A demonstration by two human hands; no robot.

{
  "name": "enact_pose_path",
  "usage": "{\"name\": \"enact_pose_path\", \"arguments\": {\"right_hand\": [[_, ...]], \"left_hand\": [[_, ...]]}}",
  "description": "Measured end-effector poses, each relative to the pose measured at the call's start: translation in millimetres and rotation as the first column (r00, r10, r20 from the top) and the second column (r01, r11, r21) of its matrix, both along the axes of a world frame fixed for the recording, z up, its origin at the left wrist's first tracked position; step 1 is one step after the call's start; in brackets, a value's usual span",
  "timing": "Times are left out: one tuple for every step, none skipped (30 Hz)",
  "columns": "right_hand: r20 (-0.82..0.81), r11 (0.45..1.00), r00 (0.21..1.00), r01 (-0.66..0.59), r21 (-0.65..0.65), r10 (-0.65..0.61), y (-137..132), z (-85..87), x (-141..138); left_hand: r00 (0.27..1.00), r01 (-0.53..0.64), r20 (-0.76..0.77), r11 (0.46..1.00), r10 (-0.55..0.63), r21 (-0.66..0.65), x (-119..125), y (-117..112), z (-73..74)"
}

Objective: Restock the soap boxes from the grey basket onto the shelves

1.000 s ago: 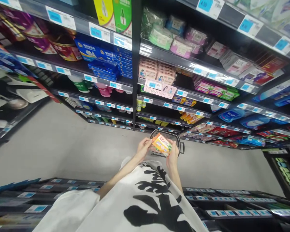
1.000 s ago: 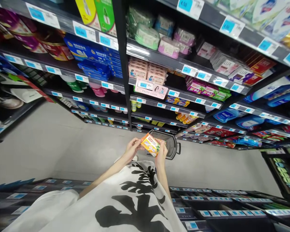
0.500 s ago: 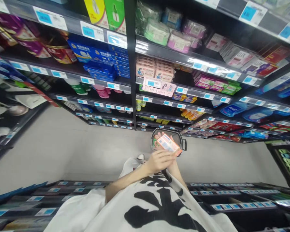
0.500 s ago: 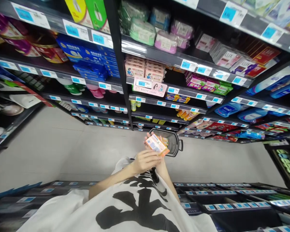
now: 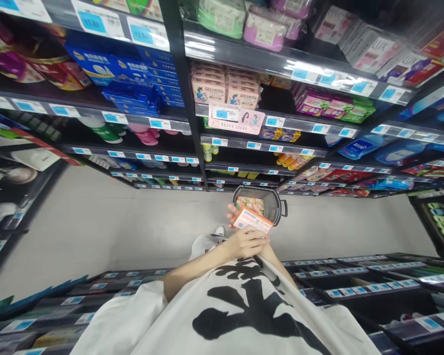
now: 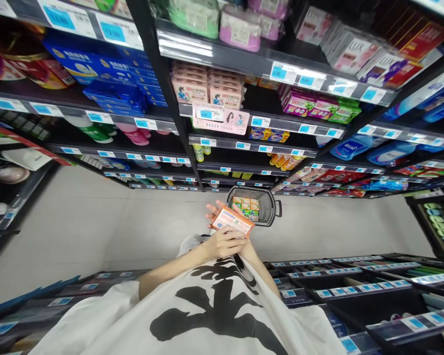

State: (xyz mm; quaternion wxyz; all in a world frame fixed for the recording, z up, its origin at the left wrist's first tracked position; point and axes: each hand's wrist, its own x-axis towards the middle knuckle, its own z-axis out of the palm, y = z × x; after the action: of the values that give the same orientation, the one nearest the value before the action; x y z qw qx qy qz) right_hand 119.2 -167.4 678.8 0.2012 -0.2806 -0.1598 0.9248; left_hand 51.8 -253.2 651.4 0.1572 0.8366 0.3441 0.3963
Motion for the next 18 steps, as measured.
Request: {"name": "enact_pose_path", "arguments": {"right_hand": [[-0.023, 1.000, 1.000, 0.001, -0.014, -0.001, 0, -0.1, 0], [-0.041, 1.000, 0.999, 0.003, -0.028, -0.004, 0, 0.4, 1], [-0.056, 0.999, 0.998, 0.010, -0.040, -0.012, 1, 1.3, 1], [-0.067, 0.999, 0.997, 0.019, -0.047, -0.023, 1, 2.4, 1], [-0.077, 0.998, 0.996, 0.029, -0.049, -0.033, 2, 3.5, 0], [-0.087, 0.998, 0.995, 0.038, -0.043, -0.042, 3, 4.3, 0], [-0.095, 0.998, 0.994, 0.049, -0.031, -0.052, 4, 4.6, 0], [-0.092, 0.998, 0.994, 0.060, -0.016, -0.061, 5, 4.2, -1], [-0.058, 0.997, 0.995, 0.075, 0.000, -0.075, 6, 3.1, 0], [0.031, 0.994, 0.993, 0.112, 0.015, -0.112, 5, 1.3, 0], [0.166, 0.984, 0.970, 0.173, 0.036, -0.176, 3, -1.1, 1], [0.319, 0.967, 0.913, 0.247, 0.067, -0.256, -1, -4.1, 2], [0.457, 0.941, 0.825, 0.320, 0.109, -0.333, -6, -7.5, 3], [0.557, 0.913, 0.730, 0.379, 0.152, -0.396, -11, -11.2, 4], [0.611, 0.888, 0.658, 0.420, 0.188, -0.440, -17, -15.0, 4], [0.636, 0.864, 0.605, 0.453, 0.219, -0.479, -23, -18.7, 3], [0.658, 0.837, 0.548, 0.486, 0.253, -0.517, -27, -22.2, 1], [0.693, 0.799, 0.455, 0.517, 0.305, -0.559, -29, -25.4, -2]], "left_hand": [[1.000, 0.005, 0.000, 1.000, -0.005, 0.000, 0, 1, -0.4], [1.000, 0.004, -0.002, 1.000, -0.004, 0.011, 0, 1, -0.7], [1.000, 0.002, -0.006, 1.000, -0.002, 0.030, 0, 2, -1.0], [1.000, 0.001, -0.013, 0.999, -0.001, 0.053, -1, 2, -1.2], [1.000, 0.000, -0.023, 0.997, 0.002, 0.079, -1, 3, -1.2], [0.999, 0.000, -0.041, 0.995, 0.005, 0.100, -2, 3, -1.0], [0.998, -0.003, -0.061, 0.994, 0.009, 0.113, -3, 3, -0.4], [0.997, -0.005, -0.080, 0.993, 0.015, 0.116, -3, 4, 0.4], [0.995, -0.011, -0.094, 0.994, 0.022, 0.112, -4, 4, 1.5], [0.995, -0.023, -0.096, 0.994, 0.033, 0.103, -5, 5, 2.7], [0.995, -0.045, -0.086, 0.994, 0.053, 0.102, -5, 5, 4.1], [0.994, -0.076, -0.065, 0.991, 0.084, 0.113, -5, 6, 5.5], [0.992, -0.116, -0.040, 0.984, 0.123, 0.137, -5, 7, 6.7], [0.985, -0.165, -0.015, 0.972, 0.169, 0.165, -5, 8, 7.8], [0.975, -0.219, 0.013, 0.958, 0.220, 0.187, -5, 9, 8.5], [0.962, -0.272, 0.045, 0.942, 0.268, 0.196, -5, 10, 8.9], [0.948, -0.319, 0.085, 0.929, 0.308, 0.187, -4, 11, 8.8], [0.931, -0.358, 0.134, 0.920, 0.339, 0.158, -4, 12, 8.3]]}}
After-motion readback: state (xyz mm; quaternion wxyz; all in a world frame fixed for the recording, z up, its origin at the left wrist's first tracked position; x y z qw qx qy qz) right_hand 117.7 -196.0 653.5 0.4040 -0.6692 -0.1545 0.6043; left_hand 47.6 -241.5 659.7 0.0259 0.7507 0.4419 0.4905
